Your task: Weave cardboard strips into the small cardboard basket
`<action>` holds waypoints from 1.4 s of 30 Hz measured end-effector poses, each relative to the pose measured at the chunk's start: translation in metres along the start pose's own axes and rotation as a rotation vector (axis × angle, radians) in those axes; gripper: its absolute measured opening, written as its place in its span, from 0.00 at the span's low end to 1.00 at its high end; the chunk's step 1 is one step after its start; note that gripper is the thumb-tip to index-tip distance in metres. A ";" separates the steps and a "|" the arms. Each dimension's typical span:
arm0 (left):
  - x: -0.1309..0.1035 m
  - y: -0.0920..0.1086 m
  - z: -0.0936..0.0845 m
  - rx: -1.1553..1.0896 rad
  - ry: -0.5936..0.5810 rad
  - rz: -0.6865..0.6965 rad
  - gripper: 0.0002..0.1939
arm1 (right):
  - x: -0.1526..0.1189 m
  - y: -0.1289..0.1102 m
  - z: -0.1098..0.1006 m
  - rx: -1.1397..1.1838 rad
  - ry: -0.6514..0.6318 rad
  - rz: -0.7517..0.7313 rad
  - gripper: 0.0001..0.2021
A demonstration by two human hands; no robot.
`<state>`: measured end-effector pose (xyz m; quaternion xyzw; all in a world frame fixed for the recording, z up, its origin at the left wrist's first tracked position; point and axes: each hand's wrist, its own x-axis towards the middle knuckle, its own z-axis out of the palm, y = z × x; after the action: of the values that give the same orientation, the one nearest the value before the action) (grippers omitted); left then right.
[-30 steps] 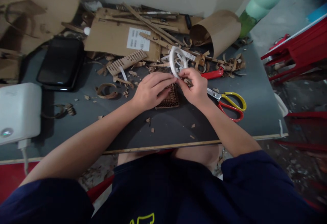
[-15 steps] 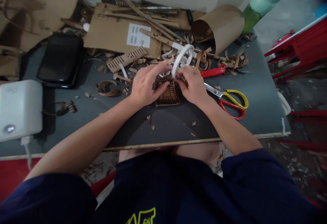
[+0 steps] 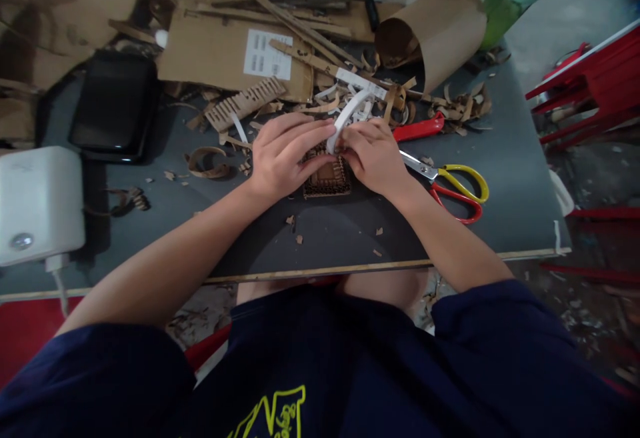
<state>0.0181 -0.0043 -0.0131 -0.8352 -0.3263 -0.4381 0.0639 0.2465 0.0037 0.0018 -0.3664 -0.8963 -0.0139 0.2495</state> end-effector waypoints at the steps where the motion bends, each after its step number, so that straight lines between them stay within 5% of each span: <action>1: 0.000 0.000 0.000 0.008 0.028 0.015 0.24 | 0.000 0.000 0.001 -0.007 0.008 -0.004 0.17; 9: 0.003 0.002 0.004 -0.033 0.136 0.123 0.19 | 0.003 -0.001 -0.011 -0.054 -0.028 -0.117 0.18; 15: 0.003 0.003 0.004 -0.015 0.087 0.152 0.27 | 0.004 -0.005 -0.014 -0.072 -0.095 -0.081 0.19; 23: 0.000 0.004 0.003 0.041 -0.004 0.165 0.27 | 0.004 -0.005 -0.012 -0.099 -0.014 0.045 0.22; 28: 0.001 0.005 0.000 -0.015 0.092 0.264 0.23 | 0.004 -0.005 -0.018 -0.038 0.027 0.024 0.21; 34: 0.001 0.005 -0.003 0.002 -0.002 0.216 0.13 | 0.002 -0.009 -0.014 0.027 0.025 0.002 0.19; 42: 0.001 0.007 0.000 -0.008 0.067 0.182 0.21 | 0.005 -0.008 -0.016 -0.019 -0.056 0.003 0.21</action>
<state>0.0224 -0.0096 -0.0109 -0.8465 -0.2453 -0.4593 0.1109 0.2446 -0.0024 0.0194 -0.3702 -0.9023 -0.0120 0.2207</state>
